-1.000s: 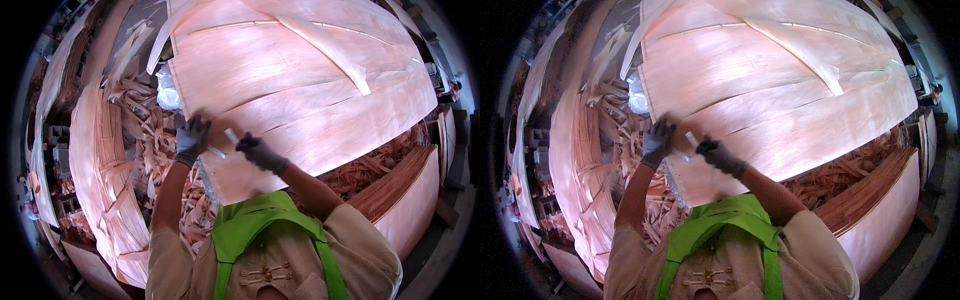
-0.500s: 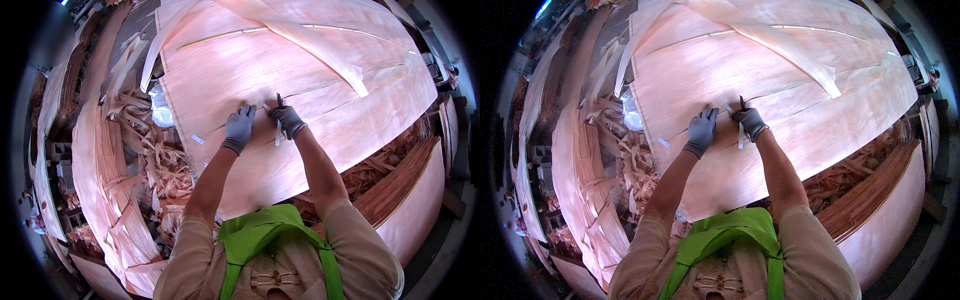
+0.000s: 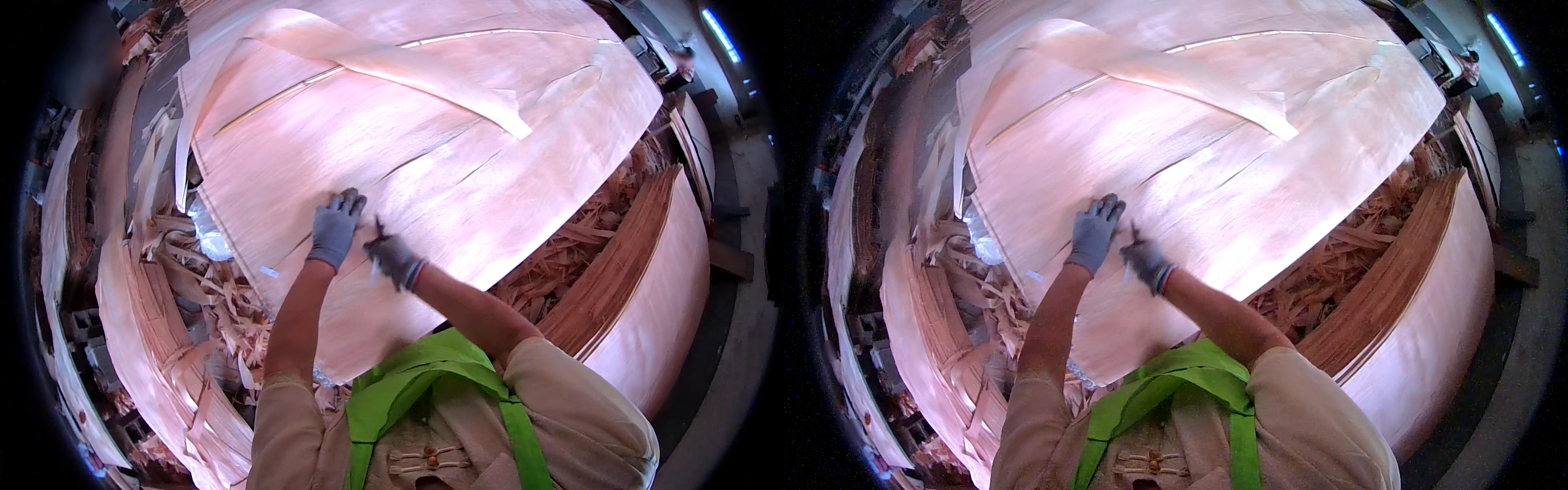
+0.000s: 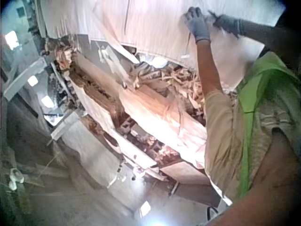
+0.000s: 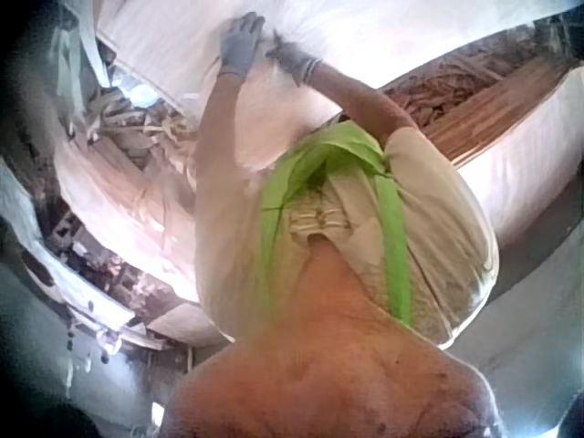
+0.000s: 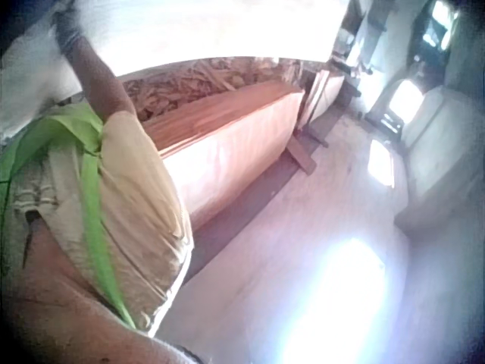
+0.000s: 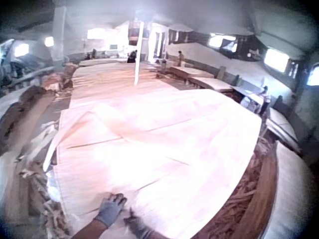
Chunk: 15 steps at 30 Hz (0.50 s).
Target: The person processes sheets of wood veneer by lifting them onto a table, trimming the wood with a knife, and applying tape to the edges. They stack the finished sheets onto piles and walk over wood shavings.
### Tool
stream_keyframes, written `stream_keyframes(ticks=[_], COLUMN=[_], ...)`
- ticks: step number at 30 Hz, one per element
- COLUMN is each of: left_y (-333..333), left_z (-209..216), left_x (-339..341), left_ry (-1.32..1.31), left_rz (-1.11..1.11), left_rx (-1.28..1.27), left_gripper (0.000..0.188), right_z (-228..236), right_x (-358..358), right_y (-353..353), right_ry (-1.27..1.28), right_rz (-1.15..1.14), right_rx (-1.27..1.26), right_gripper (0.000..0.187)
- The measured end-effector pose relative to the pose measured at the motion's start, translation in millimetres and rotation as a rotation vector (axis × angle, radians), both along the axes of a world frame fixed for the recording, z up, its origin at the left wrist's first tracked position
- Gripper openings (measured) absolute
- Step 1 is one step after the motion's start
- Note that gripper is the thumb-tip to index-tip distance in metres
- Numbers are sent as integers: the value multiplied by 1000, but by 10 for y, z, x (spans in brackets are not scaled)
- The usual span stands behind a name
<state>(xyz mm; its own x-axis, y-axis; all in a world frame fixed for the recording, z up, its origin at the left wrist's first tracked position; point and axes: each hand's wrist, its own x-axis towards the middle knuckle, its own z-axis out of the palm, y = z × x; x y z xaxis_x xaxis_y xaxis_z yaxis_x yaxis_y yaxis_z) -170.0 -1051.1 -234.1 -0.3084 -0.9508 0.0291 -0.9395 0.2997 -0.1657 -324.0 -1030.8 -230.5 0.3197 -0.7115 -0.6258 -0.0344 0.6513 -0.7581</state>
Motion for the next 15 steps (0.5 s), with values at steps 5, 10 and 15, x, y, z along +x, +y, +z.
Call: stream_keyframes(ticks=[5,10,15], left_y=[-42,-184,-454], left_z=[11,-20,-260], left_x=[-33,-377,-1555], left_ry=[-58,54,350], left_rz=[55,88,163], left_rx=[0,-172,-252], left_gripper=[49,37,30], right_z=[121,-166,92], right_x=[-797,-2730,-2909], right_y=[205,-697,-1756], right_ry=[-141,76,109], right_rz=[77,-13,8], right_rx=[-49,-405,-235], right_gripper=[10,28,10])
